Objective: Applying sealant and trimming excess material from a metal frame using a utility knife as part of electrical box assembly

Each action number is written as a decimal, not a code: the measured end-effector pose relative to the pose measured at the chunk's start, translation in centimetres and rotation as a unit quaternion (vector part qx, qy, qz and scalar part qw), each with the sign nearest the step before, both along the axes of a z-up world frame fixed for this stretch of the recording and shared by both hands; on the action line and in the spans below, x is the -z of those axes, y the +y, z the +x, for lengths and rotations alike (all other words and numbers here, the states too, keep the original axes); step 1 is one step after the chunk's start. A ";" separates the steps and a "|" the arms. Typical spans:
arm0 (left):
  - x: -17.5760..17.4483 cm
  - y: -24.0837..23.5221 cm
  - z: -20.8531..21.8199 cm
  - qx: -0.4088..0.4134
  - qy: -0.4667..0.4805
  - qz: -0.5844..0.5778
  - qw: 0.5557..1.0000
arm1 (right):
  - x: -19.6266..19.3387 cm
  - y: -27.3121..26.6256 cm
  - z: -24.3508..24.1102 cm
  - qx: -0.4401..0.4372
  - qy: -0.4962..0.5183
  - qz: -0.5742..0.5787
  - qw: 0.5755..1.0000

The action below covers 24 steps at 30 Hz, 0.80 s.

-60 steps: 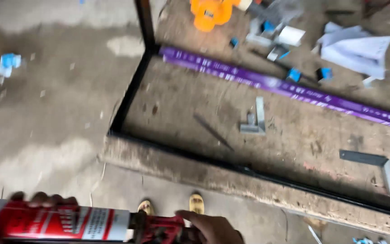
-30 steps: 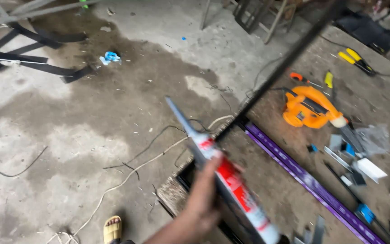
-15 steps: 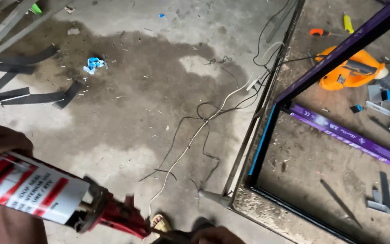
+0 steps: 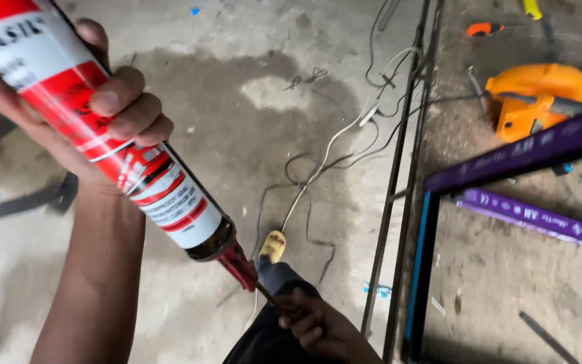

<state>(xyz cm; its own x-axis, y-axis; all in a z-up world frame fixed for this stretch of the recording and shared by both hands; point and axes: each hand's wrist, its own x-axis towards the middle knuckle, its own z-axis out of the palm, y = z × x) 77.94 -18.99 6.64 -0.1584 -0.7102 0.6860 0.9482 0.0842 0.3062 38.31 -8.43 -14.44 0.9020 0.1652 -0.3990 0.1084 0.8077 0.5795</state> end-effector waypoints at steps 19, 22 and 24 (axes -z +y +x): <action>3.9 -67.0 -18.8 -0.169 -0.124 0.536 0.818 | -2.4 -49.7 7.5 0.465 0.509 -0.387 0.613; 7.0 -74.2 -24.3 -0.152 -0.155 0.588 0.779 | -6.7 -59.6 9.5 0.514 0.592 -0.349 0.513; 7.2 -80.0 -29.4 -0.148 -0.180 0.609 0.758 | -8.2 -66.9 7.4 0.507 0.672 -0.224 0.491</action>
<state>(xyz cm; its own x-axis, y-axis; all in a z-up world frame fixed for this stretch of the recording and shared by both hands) 48.58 -98.98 -0.55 0.1104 -0.8227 -0.5576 0.7791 -0.2767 0.5625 45.74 -75.37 -6.28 -0.6972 -0.4737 -0.5380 0.6285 -0.0430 -0.7766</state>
